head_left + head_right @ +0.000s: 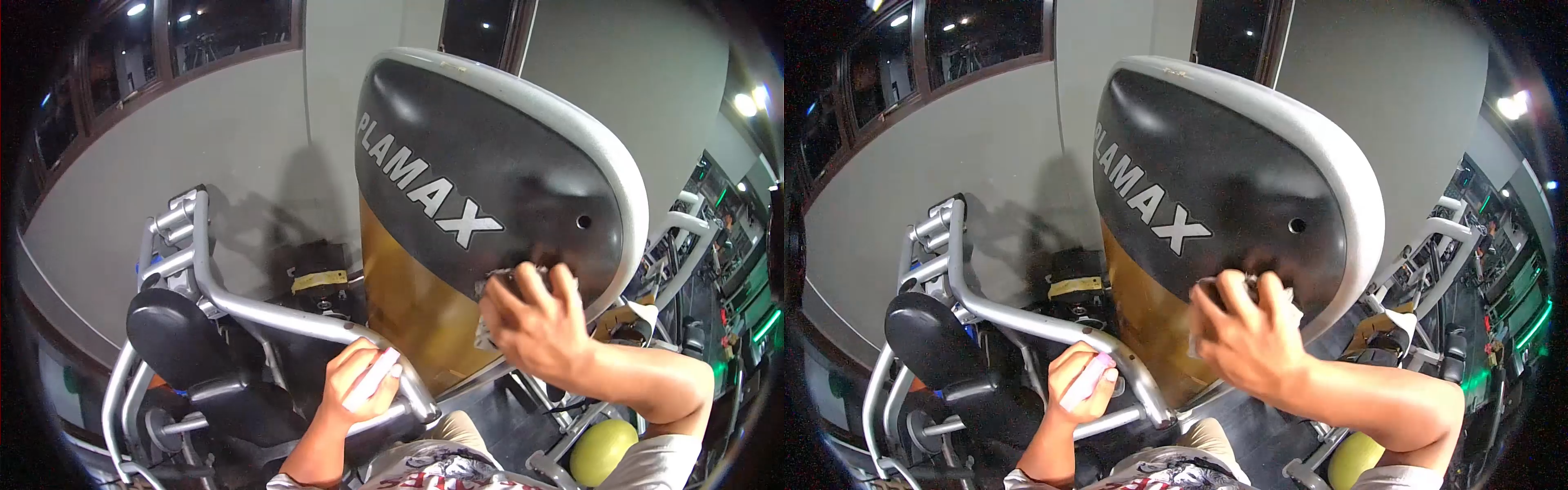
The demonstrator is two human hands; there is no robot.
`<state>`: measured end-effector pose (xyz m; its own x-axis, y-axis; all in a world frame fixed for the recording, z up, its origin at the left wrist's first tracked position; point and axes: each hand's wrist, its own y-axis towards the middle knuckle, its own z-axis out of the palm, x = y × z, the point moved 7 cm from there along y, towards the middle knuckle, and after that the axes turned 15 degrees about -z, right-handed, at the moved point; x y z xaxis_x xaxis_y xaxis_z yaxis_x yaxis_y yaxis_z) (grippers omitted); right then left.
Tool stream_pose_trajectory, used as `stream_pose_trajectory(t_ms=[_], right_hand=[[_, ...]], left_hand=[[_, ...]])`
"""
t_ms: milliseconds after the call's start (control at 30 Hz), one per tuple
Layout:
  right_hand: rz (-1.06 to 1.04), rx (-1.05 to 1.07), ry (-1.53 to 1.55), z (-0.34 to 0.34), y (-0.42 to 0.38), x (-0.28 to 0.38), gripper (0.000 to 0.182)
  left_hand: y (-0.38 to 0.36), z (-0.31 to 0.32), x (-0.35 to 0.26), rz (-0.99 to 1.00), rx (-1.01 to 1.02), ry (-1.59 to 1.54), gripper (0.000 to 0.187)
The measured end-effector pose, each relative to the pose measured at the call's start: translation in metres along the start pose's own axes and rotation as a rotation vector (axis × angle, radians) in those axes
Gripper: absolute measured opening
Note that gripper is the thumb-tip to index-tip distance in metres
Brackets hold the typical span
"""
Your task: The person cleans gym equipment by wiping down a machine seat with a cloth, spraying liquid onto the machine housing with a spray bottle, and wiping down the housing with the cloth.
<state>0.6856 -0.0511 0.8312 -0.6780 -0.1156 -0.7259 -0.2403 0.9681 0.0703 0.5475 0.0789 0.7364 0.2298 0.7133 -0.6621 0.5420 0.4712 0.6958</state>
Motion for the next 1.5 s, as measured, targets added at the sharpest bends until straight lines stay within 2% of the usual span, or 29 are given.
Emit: stream_pose_trajectory(t_ms=[67,133,167,200,267,300,400,467,500,600,667,700,733,767,833,933,1000,1067,1100,1133,1200,1267,1333,1467,1500], right_hand=[[0.147,-0.115,-0.014,-0.03,0.003,-0.042,0.022],[0.372,-0.208,-0.168,-0.06,0.001,-0.11,0.011],[0.43,-0.337,-0.171,-0.08,-0.006,-0.133,0.008],[0.421,-0.372,-0.108,-0.075,-0.008,-0.143,0.014],[0.385,-0.323,-0.151,-0.069,-0.011,-0.119,0.013],[0.308,-0.288,0.0,-0.059,-0.012,-0.094,0.014],[0.126,-0.213,-0.013,-0.021,-0.01,-0.021,0.022],[0.193,-0.233,0.062,-0.03,-0.019,-0.044,0.023],[0.23,-0.31,-0.026,-0.045,-0.02,-0.065,0.02],[0.495,-0.331,-0.14,-0.078,-0.023,-0.129,0.013],[0.452,-0.367,-0.155,-0.072,-0.026,-0.114,0.013],[0.399,-0.249,-0.112,-0.066,-0.025,-0.093,0.014],[0.345,-0.272,0.021,-0.049,-0.026,-0.067,0.018],[0.239,-0.157,0.057,-0.03,-0.026,-0.035,0.021],[0.042,-0.062,0.021,0.0,-0.032,0.008,0.023],[0.162,-0.22,-0.028,-0.031,-0.041,-0.033,0.021],[0.384,-0.259,-0.102,-0.065,-0.051,-0.09,0.019],[0.526,-0.438,-0.034,-0.078,-0.057,-0.123,0.017],[0.494,-0.464,-0.072,-0.074,-0.058,-0.114,0.018],[0.405,-0.4,-0.178,-0.068,-0.06,-0.095,0.021],[0.254,-0.322,0.007,-0.044,-0.057,-0.051,0.023],[0.081,-0.266,-0.049,-0.013,-0.053,-0.009,0.023],[0.109,-0.309,-0.034,-0.027,-0.057,-0.03,0.022],[0.473,-0.414,-0.042,-0.076,-0.066,-0.11,0.028],[0.439,-0.457,0.004,-0.074,-0.067,-0.11,0.032]], left_hand=[[-0.001,0.002,0.001,0.008,-0.004,-0.024,0.016],[-0.001,0.003,0.0,0.029,-0.009,0.017,0.015],[-0.001,0.003,0.001,0.019,-0.002,0.023,0.015],[0.0,0.004,0.002,0.012,0.003,0.029,0.015],[0.0,0.003,0.001,0.016,-0.001,0.038,0.015],[0.001,0.002,0.001,0.009,-0.002,0.031,0.015],[-0.001,0.002,0.003,-0.01,-0.001,0.015,0.015],[-0.002,0.004,0.001,0.008,0.005,0.037,0.014],[-0.001,0.005,0.001,-0.003,0.004,0.03,0.014],[-0.001,0.007,0.003,-0.03,0.015,0.015,0.01],[-0.003,0.005,0.005,-0.041,0.005,0.013,0.007],[-0.002,0.004,0.005,-0.063,0.01,-0.001,0.007],[-0.001,0.003,0.005,-0.087,0.013,-0.014,0.008],[-0.001,0.002,0.005,-0.108,0.014,-0.028,0.009],[-0.002,0.003,0.003,-0.1,0.03,-0.007,0.007],[-0.002,0.005,0.005,-0.051,0.027,0.041,0.007],[-0.001,0.007,0.006,-0.06,0.042,0.042,0.008],[-0.001,0.009,0.006,-0.079,0.059,0.027,0.008],[-0.002,0.01,0.006,-0.089,0.065,0.02,0.008],[0.0,0.009,0.006,-0.078,0.062,0.024,0.008],[-0.002,0.009,0.005,-0.068,0.052,0.031,0.008],[-0.003,0.009,0.005,-0.086,0.058,0.013,0.008],[0.0,0.01,0.005,-0.064,0.053,0.013,0.007],[-0.004,0.012,0.005,-0.052,0.065,0.023,0.007],[-0.004,0.012,0.005,-0.05,0.059,0.016,0.007]])
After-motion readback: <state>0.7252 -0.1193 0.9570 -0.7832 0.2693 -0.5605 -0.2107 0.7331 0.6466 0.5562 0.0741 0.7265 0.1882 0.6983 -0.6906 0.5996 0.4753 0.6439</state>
